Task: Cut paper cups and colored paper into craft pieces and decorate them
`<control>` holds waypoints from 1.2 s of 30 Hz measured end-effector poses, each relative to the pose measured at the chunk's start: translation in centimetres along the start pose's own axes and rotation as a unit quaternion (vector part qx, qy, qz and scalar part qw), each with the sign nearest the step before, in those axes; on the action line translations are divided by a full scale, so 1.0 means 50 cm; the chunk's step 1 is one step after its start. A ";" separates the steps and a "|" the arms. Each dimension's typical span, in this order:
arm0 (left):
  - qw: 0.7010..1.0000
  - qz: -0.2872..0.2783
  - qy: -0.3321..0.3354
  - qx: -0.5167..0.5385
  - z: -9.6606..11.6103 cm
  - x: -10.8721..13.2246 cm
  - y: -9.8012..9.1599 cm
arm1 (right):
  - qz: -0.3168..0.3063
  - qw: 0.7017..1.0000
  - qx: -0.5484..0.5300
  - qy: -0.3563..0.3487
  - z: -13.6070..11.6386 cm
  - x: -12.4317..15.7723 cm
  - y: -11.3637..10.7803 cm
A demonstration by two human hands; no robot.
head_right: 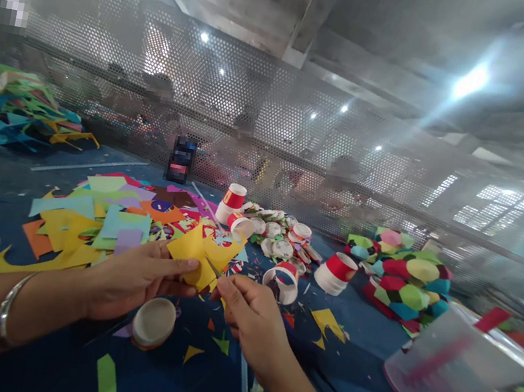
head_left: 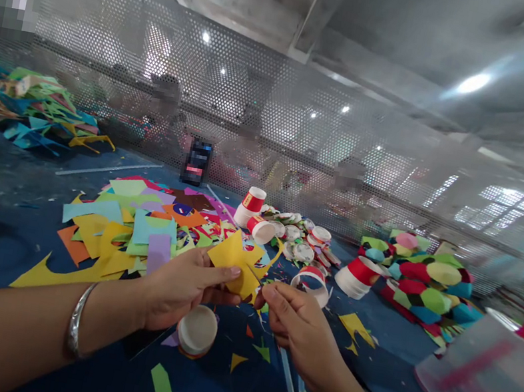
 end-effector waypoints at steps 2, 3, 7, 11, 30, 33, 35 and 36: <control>1.000 0.003 -0.001 0.000 -0.001 0.002 0.000 | 0.002 1.000 0.003 0.000 0.001 0.000 0.002; 1.000 0.003 -0.005 -0.001 -0.002 0.002 0.001 | 0.002 1.000 0.003 0.001 0.001 0.000 0.002; 1.000 0.019 -0.020 -0.015 -0.008 0.003 -0.002 | 0.001 1.000 0.000 0.005 0.004 0.000 0.004; 0.999 0.022 -0.018 -0.030 -0.009 0.001 -0.005 | 0.001 1.000 0.012 0.005 0.002 0.001 0.004; 0.997 -0.018 -0.034 -0.070 -0.011 0.000 0.001 | -0.008 1.000 0.005 0.017 0.001 0.003 0.008; 0.997 -0.022 -0.037 -0.069 -0.012 0.001 0.003 | -0.012 1.000 0.006 0.019 0.001 0.003 0.009; 0.997 -0.019 -0.039 -0.068 -0.012 0.002 0.005 | -0.014 1.000 0.005 0.019 0.001 0.004 0.009; 0.997 -0.017 -0.041 -0.068 -0.012 0.003 0.005 | -0.014 1.000 0.005 0.019 0.002 0.004 0.008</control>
Point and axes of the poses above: each hand's wrist, its own x-axis away from the middle knuckle, its own y-axis out of the palm, z = x × y, the point moved 4 cm from there along -x, towards the middle knuckle, and after that the axes turned 3 degrees about -x, right-handed, at the moved point
